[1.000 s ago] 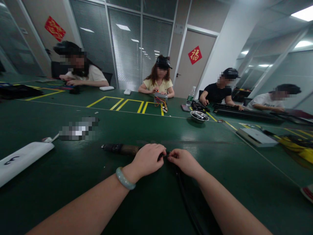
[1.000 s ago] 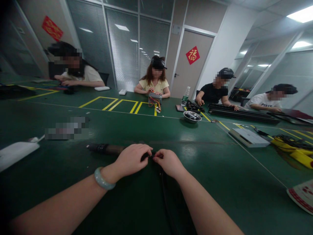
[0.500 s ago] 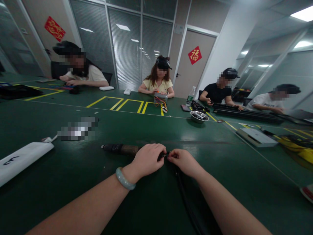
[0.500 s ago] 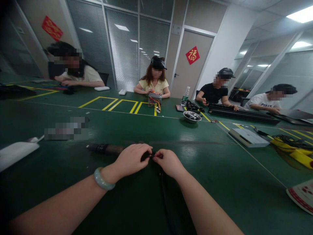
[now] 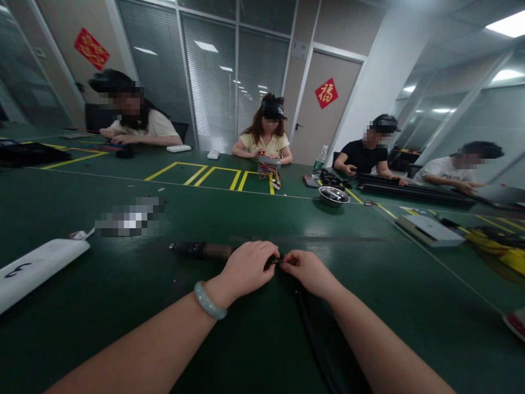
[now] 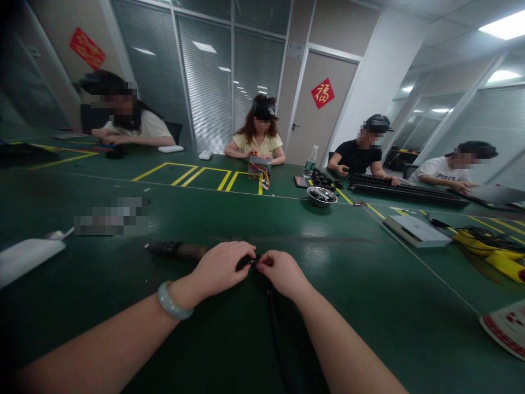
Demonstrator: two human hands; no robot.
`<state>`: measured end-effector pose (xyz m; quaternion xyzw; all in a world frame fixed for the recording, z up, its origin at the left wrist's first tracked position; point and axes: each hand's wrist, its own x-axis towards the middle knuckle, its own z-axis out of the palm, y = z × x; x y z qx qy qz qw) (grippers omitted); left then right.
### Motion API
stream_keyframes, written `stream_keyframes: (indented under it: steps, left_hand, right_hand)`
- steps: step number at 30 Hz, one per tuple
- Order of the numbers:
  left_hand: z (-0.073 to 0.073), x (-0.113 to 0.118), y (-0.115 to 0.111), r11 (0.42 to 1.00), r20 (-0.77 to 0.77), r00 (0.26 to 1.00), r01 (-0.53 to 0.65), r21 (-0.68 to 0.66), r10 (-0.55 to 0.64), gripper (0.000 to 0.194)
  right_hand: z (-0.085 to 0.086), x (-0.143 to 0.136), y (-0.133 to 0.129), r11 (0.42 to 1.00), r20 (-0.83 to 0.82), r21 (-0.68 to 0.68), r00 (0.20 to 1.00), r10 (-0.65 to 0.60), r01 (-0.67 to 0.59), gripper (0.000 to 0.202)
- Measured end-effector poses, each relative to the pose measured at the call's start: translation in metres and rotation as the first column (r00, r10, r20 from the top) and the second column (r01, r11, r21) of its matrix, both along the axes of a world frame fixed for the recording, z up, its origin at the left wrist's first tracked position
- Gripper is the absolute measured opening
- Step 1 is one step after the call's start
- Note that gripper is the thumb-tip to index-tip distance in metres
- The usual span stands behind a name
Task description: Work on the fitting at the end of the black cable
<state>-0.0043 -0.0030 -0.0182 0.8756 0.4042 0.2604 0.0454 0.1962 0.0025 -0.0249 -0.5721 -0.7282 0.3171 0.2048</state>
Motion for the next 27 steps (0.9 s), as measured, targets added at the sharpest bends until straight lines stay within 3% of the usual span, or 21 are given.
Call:
stream_keyframes:
  steps: [27]
  left_hand:
    - [-0.0021,-0.0001,0.0015,1.0,-0.017,1.0,-0.007,-0.004,0.006,0.011]
  right_hand:
    - [0.0033,-0.0001,-0.0004,1.0,0.029,-0.003,0.999,0.016,-0.015,0.015]
